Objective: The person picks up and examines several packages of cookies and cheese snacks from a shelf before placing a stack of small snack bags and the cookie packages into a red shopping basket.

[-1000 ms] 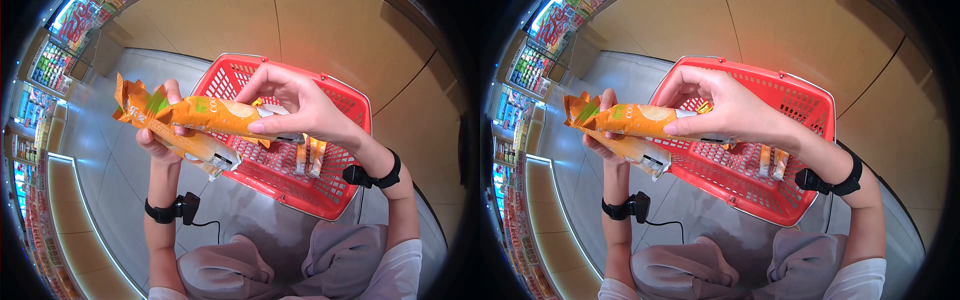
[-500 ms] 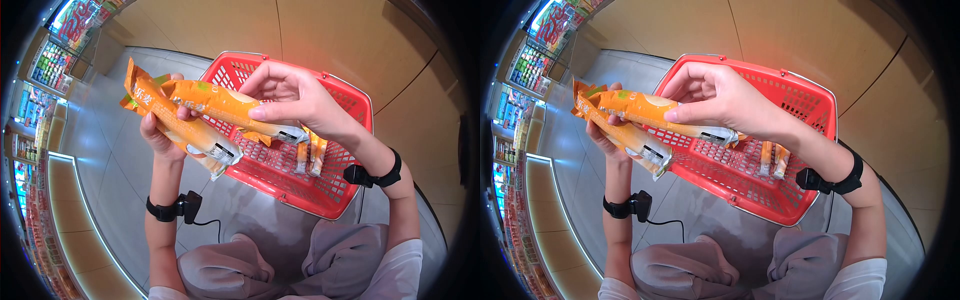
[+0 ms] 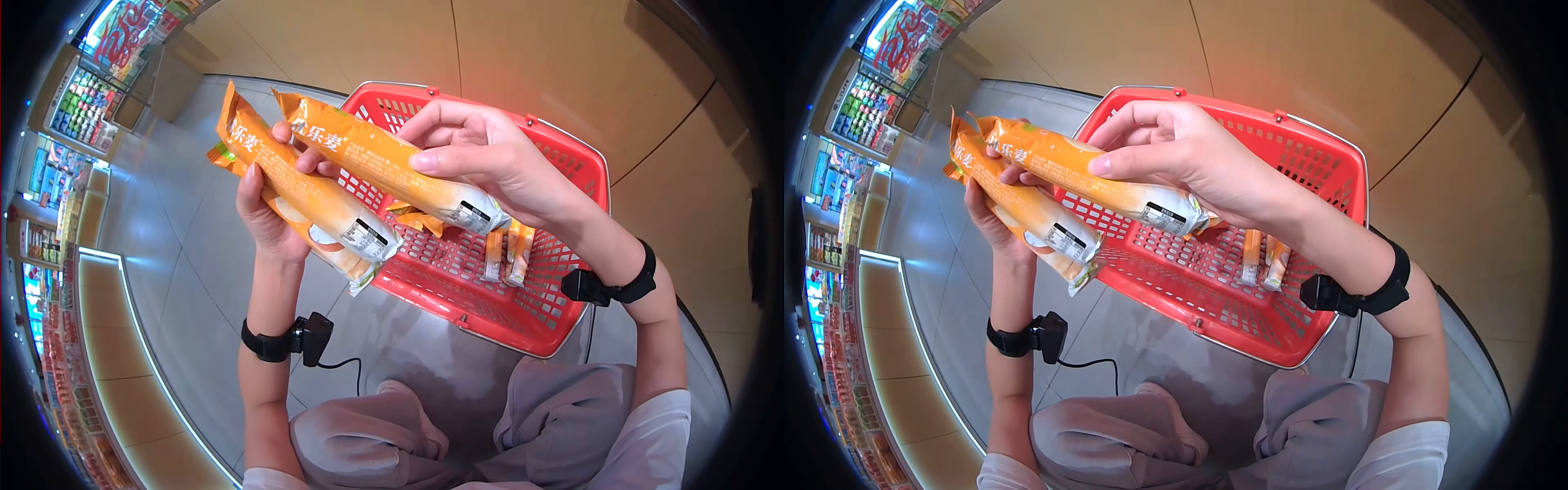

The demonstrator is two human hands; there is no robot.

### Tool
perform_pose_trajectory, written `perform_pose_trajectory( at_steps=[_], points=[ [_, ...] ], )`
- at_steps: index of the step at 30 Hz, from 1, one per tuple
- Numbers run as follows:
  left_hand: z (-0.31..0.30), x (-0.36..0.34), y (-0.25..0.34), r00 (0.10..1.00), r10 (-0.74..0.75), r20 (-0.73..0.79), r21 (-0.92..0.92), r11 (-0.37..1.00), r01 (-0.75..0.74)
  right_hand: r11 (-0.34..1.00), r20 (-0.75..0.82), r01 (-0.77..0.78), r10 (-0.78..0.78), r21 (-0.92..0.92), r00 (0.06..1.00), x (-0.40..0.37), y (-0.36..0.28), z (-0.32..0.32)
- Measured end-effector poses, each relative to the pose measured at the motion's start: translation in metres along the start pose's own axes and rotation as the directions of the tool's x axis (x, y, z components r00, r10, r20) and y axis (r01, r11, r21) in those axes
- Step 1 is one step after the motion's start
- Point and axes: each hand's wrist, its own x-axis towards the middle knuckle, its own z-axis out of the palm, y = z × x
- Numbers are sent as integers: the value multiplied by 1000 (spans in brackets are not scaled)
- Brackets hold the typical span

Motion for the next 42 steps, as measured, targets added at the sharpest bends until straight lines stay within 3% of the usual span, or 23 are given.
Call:
perform_pose_trajectory(
  at_steps=[12,18,29,32,34,36,38,40,42],
  points=[
    [3,-1,-5,996,-88,1,109,990,87,1000,-41,18,-18,0,999,2,1,-5],
    [-7,-2,-10,1000,-28,-8,217,976,29,1000,-50,21,-21,-4,999,3,4,-8],
    [9,6,-26,998,-69,15,352,934,59,997,-81,58,-54,53,995,11,11,-4],
    [8,6,-28,999,-45,-30,337,940,52,985,-128,46,-68,-163,989,24,19,-1],
    [-1,7,-16,1000,-16,-14,314,949,19,941,-111,65,-107,-332,988,35,17,-5],
    [-3,8,-2,989,89,-121,312,949,-48,863,-90,106,-172,-494,981,44,16,-13],
    [-17,5,16,976,151,-156,228,967,-113,805,-93,13,-85,-593,992,55,29,-34],
    [-24,3,22,960,188,-209,182,972,-150,709,-69,-164,162,-686,984,68,58,-66],
    [-26,2,25,939,207,-275,171,971,-164,260,-159,-298,449,-918,879,77,90,-92]
  ],
)
